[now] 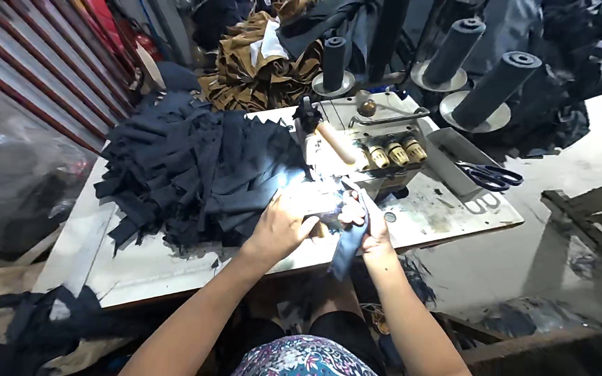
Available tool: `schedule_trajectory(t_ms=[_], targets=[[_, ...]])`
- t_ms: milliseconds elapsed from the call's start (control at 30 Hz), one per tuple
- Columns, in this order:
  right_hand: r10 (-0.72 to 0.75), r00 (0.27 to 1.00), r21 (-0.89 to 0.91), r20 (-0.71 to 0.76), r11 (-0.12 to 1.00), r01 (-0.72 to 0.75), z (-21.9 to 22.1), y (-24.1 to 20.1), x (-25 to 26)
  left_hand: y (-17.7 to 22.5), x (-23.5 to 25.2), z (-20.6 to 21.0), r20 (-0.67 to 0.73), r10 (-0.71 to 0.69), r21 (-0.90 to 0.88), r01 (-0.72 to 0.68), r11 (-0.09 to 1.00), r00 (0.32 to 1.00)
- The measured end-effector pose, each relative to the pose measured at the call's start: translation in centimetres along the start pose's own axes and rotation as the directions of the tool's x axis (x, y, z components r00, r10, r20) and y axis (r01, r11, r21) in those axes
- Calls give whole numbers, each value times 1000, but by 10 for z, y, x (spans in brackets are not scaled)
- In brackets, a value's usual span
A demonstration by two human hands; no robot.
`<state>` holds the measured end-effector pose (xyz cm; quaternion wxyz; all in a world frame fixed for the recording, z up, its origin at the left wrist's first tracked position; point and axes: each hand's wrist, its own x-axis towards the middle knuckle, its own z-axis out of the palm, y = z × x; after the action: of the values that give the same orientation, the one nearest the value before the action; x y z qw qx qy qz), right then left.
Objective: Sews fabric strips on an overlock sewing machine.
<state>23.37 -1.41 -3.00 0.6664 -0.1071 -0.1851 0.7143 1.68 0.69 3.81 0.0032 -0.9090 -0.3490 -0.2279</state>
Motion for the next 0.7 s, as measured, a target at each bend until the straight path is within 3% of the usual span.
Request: schedule_trajectory(t_ms=[133, 200, 233, 300, 367, 433, 467, 533, 600, 633, 700], targets=[[-38, 995, -241, -91, 970, 15, 8, 4, -8, -19, 16, -5, 63, 59, -23, -58, 998, 996], [-35, 997, -496, -71, 869, -5, 23, 9, -22, -10, 14, -13, 121, -64, -113, 78, 991, 991], [-11, 1000, -581, -24, 814, -5, 30, 12, -30, 1, 11, -18, 114, -137, -204, 158, 966, 984], [122, 980, -582, 158, 813, -7, 40, 16, -45, 30, 0, -27, -8, -203, -377, 185, 907, 979], [219, 887, -502, 405, 865, 15, 46, 13, -54, 43, -11, -43, -79, -193, -465, 135, 875, 978], [211, 781, -418, 588, 906, 69, 49, 2, -53, 24, -14, -71, -164, -195, -375, 121, 919, 967], [186, 771, -380, 608, 922, 77, 48, -3, -51, 4, -14, -85, -195, -230, -262, 176, 949, 953], [124, 850, -319, 512, 946, 54, 39, -5, -44, -42, -9, -101, -233, -343, -7, 351, 936, 910], [95, 953, -276, 288, 961, -13, 22, 3, -34, -68, -9, -93, -231, -380, 115, 413, 904, 896], [94, 980, -263, 173, 964, -46, 14, 9, -29, -66, -10, -81, -216, -316, 131, 349, 928, 924], [115, 993, -235, 18, 966, -108, 7, 19, -21, -42, -13, -48, -160, -76, 89, 91, 992, 984]])
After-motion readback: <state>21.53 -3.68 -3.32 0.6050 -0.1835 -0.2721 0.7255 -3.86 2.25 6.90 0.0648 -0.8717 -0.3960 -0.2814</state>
